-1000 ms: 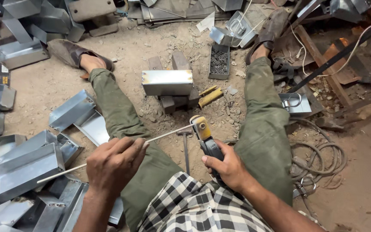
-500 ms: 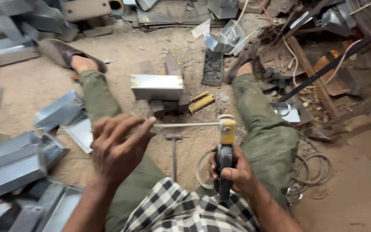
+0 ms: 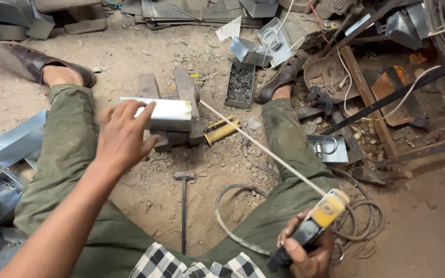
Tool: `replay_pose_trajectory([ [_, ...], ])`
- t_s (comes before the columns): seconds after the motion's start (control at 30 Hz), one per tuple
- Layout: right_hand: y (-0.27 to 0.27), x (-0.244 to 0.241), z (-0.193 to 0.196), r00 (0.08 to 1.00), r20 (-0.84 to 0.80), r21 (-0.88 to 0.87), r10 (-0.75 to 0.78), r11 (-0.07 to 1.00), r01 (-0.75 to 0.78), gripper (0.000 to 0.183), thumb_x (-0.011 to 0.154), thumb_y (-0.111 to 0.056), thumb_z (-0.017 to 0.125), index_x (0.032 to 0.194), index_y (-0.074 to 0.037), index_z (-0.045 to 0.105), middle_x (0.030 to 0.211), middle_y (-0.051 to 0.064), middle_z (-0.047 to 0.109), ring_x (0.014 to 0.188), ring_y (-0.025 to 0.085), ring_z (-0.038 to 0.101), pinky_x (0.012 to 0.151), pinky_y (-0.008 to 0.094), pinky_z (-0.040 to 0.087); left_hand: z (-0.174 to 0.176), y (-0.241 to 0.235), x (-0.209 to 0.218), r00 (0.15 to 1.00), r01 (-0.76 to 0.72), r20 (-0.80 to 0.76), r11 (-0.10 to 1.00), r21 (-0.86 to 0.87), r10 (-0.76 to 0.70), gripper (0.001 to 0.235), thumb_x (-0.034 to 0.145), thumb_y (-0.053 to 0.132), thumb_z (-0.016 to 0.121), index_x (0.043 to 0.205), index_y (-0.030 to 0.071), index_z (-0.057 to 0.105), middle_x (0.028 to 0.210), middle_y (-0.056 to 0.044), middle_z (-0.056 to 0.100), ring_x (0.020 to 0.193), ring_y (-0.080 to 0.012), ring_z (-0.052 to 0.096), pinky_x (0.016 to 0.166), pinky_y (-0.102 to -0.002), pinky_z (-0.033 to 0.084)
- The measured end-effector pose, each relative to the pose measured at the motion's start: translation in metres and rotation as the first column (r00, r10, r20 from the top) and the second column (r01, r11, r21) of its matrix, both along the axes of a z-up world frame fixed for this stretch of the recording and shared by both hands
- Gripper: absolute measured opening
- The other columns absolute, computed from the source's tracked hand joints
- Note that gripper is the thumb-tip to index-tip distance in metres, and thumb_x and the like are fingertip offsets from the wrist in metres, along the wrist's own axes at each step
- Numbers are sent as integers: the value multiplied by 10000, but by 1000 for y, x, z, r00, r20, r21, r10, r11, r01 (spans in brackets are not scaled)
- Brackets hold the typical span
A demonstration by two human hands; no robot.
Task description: The person welds metal pieces together by holding a component against an anvil and applying a welding rod using a handheld welding tool, then uses a hammer to knock off excess material and checks the joint.
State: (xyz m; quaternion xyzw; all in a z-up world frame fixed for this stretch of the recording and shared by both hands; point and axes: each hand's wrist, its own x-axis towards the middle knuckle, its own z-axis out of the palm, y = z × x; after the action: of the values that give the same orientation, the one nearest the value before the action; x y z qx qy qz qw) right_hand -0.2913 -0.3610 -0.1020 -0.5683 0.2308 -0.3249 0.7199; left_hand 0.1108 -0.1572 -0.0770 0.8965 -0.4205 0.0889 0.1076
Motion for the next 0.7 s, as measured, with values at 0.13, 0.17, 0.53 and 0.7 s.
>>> replay_pose_trajectory([
  [0.13, 3, 9, -17, 995, 60, -12, -74, 997, 75, 561, 745, -13, 730, 1249, 24, 485, 860, 177, 593, 692, 255, 629, 623, 431, 561, -20, -36, 44, 995, 69, 58, 993, 96, -75, 956, 568, 358, 872, 1435, 123, 546, 1370, -96, 579, 1336, -253, 471, 1068, -497, 282],
  [0.17, 2, 12, -18, 991, 85, 4, -106, 994, 106, 551, 764, -21, 725, 1259, 21, 487, 878, 174, 593, 715, 249, 625, 639, 428, 557, -24, -44, 51, 991, 91, 78, 974, 207, -109, 890, 596, 302, 849, 1418, 129, 554, 1342, -74, 602, 1335, -235, 481, 1085, -490, 284],
  [0.53, -4, 21, -23, 983, 82, 21, -166, 986, 165, 573, 756, -17, 732, 1269, 2, 478, 912, 172, 595, 753, 246, 623, 663, 444, 558, -11, -4, 41, 970, 166, 150, 972, 167, -192, 578, 684, 303, 817, 1208, 101, 682, 1161, -34, 734, 1215, -166, 616, 1193, -493, 269],
  [0.7, -4, 32, -24, 983, 76, -17, -166, 986, 168, 571, 766, -21, 738, 1274, 1, 479, 914, 181, 596, 761, 253, 625, 667, 454, 555, -4, 27, 29, 993, 112, 9, 954, -280, -114, 658, 663, 333, 855, 1238, 57, 690, 1189, -114, 738, 1183, -216, 666, 1231, -496, 247],
])
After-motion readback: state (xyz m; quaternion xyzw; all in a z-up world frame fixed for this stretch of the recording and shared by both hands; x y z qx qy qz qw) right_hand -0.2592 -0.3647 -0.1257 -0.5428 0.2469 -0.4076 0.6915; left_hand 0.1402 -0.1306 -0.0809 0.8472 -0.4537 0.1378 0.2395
